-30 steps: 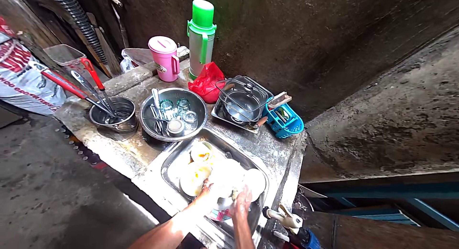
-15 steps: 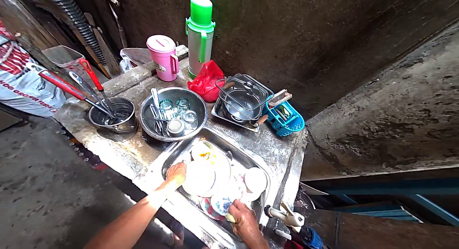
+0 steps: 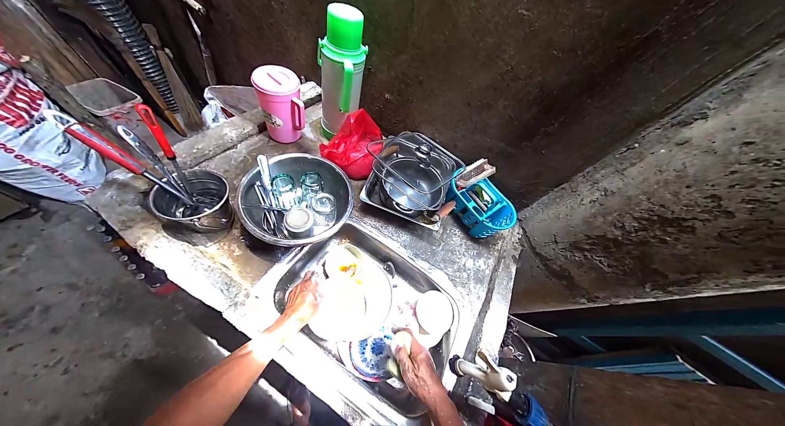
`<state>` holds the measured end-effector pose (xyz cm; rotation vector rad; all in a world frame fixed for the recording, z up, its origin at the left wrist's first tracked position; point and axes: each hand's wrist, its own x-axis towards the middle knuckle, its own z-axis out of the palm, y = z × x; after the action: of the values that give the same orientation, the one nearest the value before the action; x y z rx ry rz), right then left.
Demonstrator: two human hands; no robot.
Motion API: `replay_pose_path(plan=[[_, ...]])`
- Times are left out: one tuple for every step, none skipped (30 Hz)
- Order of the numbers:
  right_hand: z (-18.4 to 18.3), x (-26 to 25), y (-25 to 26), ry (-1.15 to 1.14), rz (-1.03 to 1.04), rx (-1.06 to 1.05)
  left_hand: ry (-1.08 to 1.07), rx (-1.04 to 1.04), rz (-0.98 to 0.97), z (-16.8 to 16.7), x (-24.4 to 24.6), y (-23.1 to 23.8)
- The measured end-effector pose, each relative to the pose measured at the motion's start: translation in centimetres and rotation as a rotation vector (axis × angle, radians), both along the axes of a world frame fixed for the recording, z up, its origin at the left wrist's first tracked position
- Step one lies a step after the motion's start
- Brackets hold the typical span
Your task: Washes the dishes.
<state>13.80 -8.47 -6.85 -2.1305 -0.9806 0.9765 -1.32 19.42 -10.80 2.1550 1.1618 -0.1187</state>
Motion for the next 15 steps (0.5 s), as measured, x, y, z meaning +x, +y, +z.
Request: replay_pose_path(plan=[[0.0, -0.3, 0.6, 0.028, -0.075, 0.023, -0.040, -0.016, -0.005, 0.1, -0.2, 0.1], [-0.1, -0.5, 1.2, 0.036, -0.119, 0.032, -0.099, -0.022, -0.008, 0.2, -0.4, 0.1], [-0.3, -0.8, 1.7, 0.018, -0.141, 0.026, -0.162, -0.024, 0.004, 0.3, -0.4, 0.1], [-0.6, -1.0, 2.3, -0.005, -0.145, -0.007, -0.187, -0.030, 0.019, 0.6, -0.2, 0.0], [-0.9, -1.3, 2.8, -0.025, -0.146, -0.041, -0.192, -0.047, 0.039, 0.9, 0.0, -0.1], [-1.5, -1.5, 3.3, -0.051, -0.169, -0.028, -0.202, -0.073, 0.081, 0.9, 0.2, -0.2], [-2.3, -1.8, 3.9, -0.071, -0.219, 0.036, -0.241, -0.117, 0.149, 0.7, 0.3, -0.3], [-2.9, -2.1, 4.5, -0.091, -0.275, 0.121, -0.335, -0.176, 0.235, 0.2, 0.3, -0.7], [-3.1, -2.3, 5.2, -0.127, -0.330, 0.211, -0.439, -0.257, 0.331, -0.3, 0.4, -1.2], [-3.0, -2.4, 6.0, -0.185, -0.375, 0.286, -0.525, -0.349, 0.420, -0.5, 0.6, -2.0], [-2.6, -2.6, 7.0, -0.236, -0.420, 0.314, -0.594, -0.431, 0.487, -0.8, 0.7, -2.9], [-1.8, -2.7, 8.0, -0.273, -0.453, 0.285, -0.646, -0.472, 0.525, -1.0, 1.0, -4.0], [-0.8, -2.5, 9.0, -0.305, -0.467, 0.222, -0.680, -0.471, 0.528, -0.9, 1.4, -5.1], [0.0, -2.1, 9.9, -0.333, -0.466, 0.158, -0.702, -0.432, 0.518, -0.7, 2.1, -6.0], [0.5, -1.6, 10.7, -0.365, -0.459, 0.106, -0.698, -0.391, 0.505, -0.5, 2.6, -6.8]])
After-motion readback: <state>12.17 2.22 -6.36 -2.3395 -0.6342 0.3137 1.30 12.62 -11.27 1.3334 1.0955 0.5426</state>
